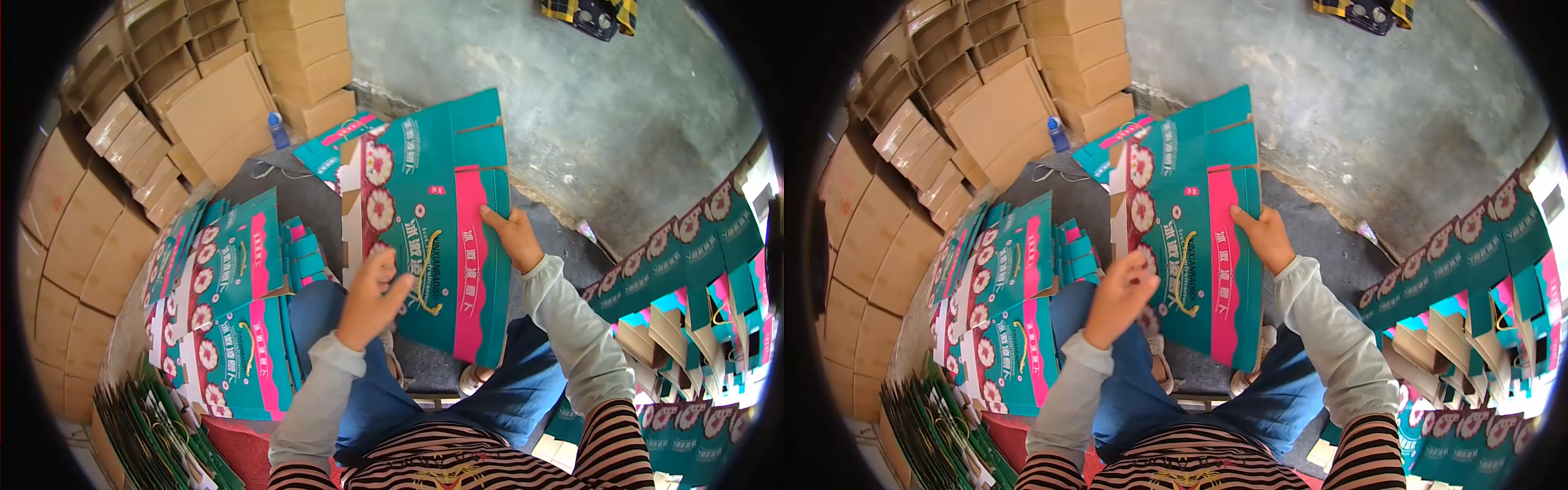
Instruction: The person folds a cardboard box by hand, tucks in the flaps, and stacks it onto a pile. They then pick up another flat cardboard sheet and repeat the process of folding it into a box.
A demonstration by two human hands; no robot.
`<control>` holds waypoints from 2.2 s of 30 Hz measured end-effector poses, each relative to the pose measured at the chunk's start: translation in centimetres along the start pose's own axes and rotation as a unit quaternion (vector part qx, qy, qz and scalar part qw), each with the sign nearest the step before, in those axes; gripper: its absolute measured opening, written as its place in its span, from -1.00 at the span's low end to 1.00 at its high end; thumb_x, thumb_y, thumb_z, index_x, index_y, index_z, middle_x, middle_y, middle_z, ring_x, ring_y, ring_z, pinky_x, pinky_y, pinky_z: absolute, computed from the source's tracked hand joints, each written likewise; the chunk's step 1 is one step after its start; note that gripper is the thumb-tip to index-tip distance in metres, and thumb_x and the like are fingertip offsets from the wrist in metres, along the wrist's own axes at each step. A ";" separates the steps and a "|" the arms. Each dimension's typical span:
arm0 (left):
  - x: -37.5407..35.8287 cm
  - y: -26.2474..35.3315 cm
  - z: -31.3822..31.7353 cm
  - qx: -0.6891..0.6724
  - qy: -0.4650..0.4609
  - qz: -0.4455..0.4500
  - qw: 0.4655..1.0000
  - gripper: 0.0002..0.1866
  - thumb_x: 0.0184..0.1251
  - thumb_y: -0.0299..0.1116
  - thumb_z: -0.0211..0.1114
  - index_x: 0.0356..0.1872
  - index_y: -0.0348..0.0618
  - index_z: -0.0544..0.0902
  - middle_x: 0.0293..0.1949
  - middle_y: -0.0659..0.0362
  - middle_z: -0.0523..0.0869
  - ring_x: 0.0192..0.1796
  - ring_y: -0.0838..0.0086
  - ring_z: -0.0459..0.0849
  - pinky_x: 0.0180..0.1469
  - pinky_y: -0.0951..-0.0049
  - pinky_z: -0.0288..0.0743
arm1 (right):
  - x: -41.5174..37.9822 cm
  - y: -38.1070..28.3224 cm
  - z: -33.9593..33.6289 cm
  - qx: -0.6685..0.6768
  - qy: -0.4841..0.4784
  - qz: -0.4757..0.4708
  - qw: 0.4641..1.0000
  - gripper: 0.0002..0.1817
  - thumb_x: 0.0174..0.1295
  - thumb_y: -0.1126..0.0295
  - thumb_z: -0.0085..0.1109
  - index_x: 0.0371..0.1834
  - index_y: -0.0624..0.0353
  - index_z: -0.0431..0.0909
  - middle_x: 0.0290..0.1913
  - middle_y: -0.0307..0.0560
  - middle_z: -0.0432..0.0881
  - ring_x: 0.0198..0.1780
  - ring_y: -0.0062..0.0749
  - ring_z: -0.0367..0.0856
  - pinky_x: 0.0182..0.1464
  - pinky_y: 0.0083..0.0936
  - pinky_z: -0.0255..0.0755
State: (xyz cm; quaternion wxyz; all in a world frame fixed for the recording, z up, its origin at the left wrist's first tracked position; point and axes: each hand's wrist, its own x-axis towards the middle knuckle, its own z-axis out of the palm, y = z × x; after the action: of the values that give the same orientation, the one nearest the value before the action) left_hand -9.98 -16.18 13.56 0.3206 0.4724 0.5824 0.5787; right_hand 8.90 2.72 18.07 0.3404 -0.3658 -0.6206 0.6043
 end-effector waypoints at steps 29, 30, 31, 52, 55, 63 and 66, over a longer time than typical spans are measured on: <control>1.4 -5.8 14.9 0.031 -0.149 -0.107 0.983 -0.07 0.11 0.17 0.30 0.29 -0.41 0.25 0.24 -0.20 0.36 0.32 0.11 0.32 0.33 0.27 0.18 | -1.0 9.7 -5.7 -0.024 0.045 0.165 0.985 -0.62 0.28 0.13 -0.01 -0.08 0.24 0.51 -0.27 -0.13 0.62 -0.35 -0.47 0.57 -0.29 -0.53 0.44; 1.3 -5.5 15.1 0.029 -0.142 -0.100 0.984 -0.07 0.11 0.18 0.30 0.28 -0.41 0.24 0.24 -0.21 0.37 0.32 0.10 0.33 0.33 0.26 0.17 | -0.7 10.0 -6.6 -0.042 0.036 0.165 0.985 -0.64 0.28 0.15 -0.01 -0.09 0.24 0.52 -0.28 -0.14 0.62 -0.36 -0.48 0.57 -0.30 -0.55 0.43; 1.2 -5.2 15.0 0.028 -0.135 -0.093 0.986 -0.07 0.12 0.18 0.29 0.28 -0.42 0.24 0.23 -0.21 0.37 0.31 0.09 0.33 0.33 0.25 0.17 | -0.4 10.0 -7.2 -0.032 0.056 0.154 0.986 -0.64 0.28 0.16 -0.01 -0.11 0.24 0.52 -0.28 -0.13 0.62 -0.35 -0.48 0.57 -0.30 -0.56 0.44; -5.1 0.6 11.6 0.178 0.075 0.157 0.969 -0.30 0.04 -0.20 0.43 0.17 -0.30 0.35 0.25 -0.14 0.29 0.26 0.02 0.30 0.24 0.12 0.21 | -2.9 8.6 -10.1 0.261 0.245 -0.025 0.933 -0.68 0.33 0.30 0.01 -0.02 0.36 0.42 -0.13 -0.02 0.61 -0.19 -0.34 0.62 -0.13 -0.43 0.54; -8.3 -2.2 10.2 0.146 0.196 0.121 0.962 -0.41 0.06 -0.37 0.41 0.12 -0.29 0.37 0.19 -0.07 0.34 0.21 0.16 0.36 0.22 0.23 0.24 | -3.5 9.2 -9.1 0.339 0.227 -0.017 0.913 -0.68 0.34 0.34 -0.03 0.01 0.38 0.39 -0.08 0.02 0.60 -0.15 -0.28 0.63 -0.09 -0.37 0.56; -4.5 -4.0 12.4 -0.189 0.059 -0.106 0.974 -0.43 0.28 -0.23 0.29 0.19 -0.36 0.34 0.04 0.02 0.52 0.06 0.36 0.55 0.07 0.40 0.45 | -8.7 10.1 -1.5 0.431 0.131 0.075 0.890 -0.73 0.27 0.49 0.00 0.02 0.31 0.40 -0.09 0.00 0.62 -0.09 -0.24 0.65 -0.04 -0.31 0.59; -2.7 -3.1 11.5 -0.218 0.065 -0.129 0.965 -0.55 0.35 -0.26 0.22 0.12 -0.35 0.39 -0.06 0.09 0.57 -0.01 0.44 0.57 0.03 0.47 0.49 | -11.4 9.2 1.2 0.466 0.128 0.088 0.871 -0.74 0.29 0.50 0.00 0.03 0.28 0.41 -0.05 -0.01 0.60 -0.05 -0.27 0.64 0.00 -0.32 0.57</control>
State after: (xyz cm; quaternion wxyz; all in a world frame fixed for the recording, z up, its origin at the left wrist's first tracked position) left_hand 1.02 -14.02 8.62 0.4490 0.2734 0.5178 0.6749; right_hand 13.99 -7.70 9.01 0.4931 -0.2923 -0.1832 0.7987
